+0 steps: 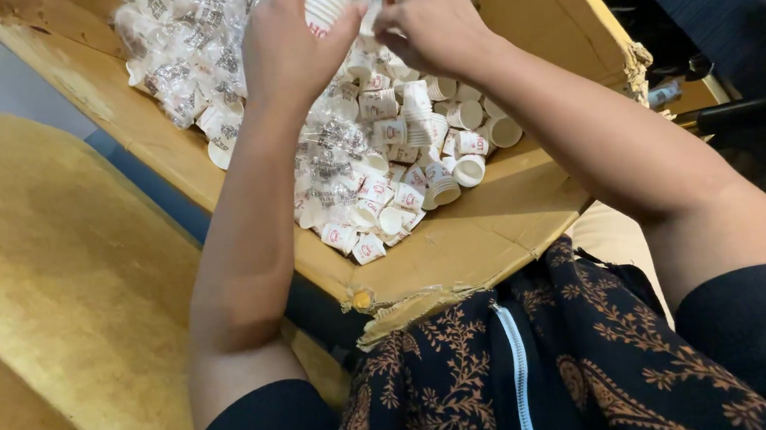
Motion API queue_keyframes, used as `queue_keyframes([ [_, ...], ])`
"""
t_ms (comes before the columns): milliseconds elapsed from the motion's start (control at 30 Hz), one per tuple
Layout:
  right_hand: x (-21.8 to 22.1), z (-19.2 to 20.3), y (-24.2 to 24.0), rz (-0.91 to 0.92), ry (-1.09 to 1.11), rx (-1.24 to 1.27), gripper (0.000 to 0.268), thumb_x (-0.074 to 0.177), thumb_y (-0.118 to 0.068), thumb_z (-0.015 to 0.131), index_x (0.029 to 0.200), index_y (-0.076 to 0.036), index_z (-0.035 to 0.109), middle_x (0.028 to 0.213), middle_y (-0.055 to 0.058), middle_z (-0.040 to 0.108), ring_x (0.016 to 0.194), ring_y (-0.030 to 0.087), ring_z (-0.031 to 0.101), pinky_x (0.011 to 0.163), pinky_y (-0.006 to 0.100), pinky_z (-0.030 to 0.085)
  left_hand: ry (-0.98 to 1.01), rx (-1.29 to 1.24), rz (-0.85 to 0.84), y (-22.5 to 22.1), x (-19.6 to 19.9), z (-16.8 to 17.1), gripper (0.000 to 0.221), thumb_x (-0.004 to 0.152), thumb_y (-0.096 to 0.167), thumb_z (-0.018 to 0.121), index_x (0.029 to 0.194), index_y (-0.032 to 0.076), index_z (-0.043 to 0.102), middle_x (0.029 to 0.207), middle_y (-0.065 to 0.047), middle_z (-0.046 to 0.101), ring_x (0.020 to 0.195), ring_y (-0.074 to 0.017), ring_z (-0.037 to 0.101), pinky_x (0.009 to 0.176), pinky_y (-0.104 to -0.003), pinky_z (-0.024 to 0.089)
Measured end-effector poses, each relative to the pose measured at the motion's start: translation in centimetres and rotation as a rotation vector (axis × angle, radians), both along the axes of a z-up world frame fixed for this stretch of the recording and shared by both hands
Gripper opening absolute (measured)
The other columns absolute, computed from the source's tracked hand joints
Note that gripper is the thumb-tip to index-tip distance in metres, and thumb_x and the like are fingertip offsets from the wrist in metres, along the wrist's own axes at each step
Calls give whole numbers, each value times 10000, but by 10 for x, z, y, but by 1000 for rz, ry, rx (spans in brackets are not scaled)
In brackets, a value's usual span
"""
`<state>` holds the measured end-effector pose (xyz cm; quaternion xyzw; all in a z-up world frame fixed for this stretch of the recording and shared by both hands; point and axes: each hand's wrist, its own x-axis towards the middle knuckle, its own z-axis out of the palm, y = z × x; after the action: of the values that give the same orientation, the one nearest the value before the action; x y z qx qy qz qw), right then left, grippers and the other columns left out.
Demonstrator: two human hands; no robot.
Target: Sorting and stacking small paper cups from a large box onto a table.
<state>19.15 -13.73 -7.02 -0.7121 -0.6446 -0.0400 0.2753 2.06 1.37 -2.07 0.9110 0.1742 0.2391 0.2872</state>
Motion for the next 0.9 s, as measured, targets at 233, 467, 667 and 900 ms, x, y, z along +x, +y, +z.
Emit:
queue_keyframes([
  [233,16,30,-1,-56,771,-438,181,990,-276,667,944,-130,762,751,-52,700,686,81,659,641,264,520,339,318,226,18,2,-15,538,776,409,854,1227,188,662,950,-158,755,826,-381,726,676,-509,556],
  [467,7,4,-9,134,1010,364,259,1159,-233,582,1070,4,639,887,-1,618,769,76,575,704,262,485,-134,-35,-176,-4,-1,12,594,905,396,895,1307,87,586,1035,-155,761,891,-299,772,802,-424,605],
  [667,-12,10,-15,312,789,247,360,1158,-360,485,1154,-34,637,906,22,612,728,103,612,666,265,498,-181,90,-393,-12,0,24,536,925,301,862,1354,94,614,1102,-161,773,930,-309,759,807,-414,586],
  [900,-40,-97,-33,156,-91,-1054,261,903,-336,654,1133,-243,734,1061,52,741,994,299,704,844,484,548,-240,-98,-279,-17,7,11,462,1003,358,812,1350,198,552,1222,-86,744,985,-255,803,844,-365,637],
])
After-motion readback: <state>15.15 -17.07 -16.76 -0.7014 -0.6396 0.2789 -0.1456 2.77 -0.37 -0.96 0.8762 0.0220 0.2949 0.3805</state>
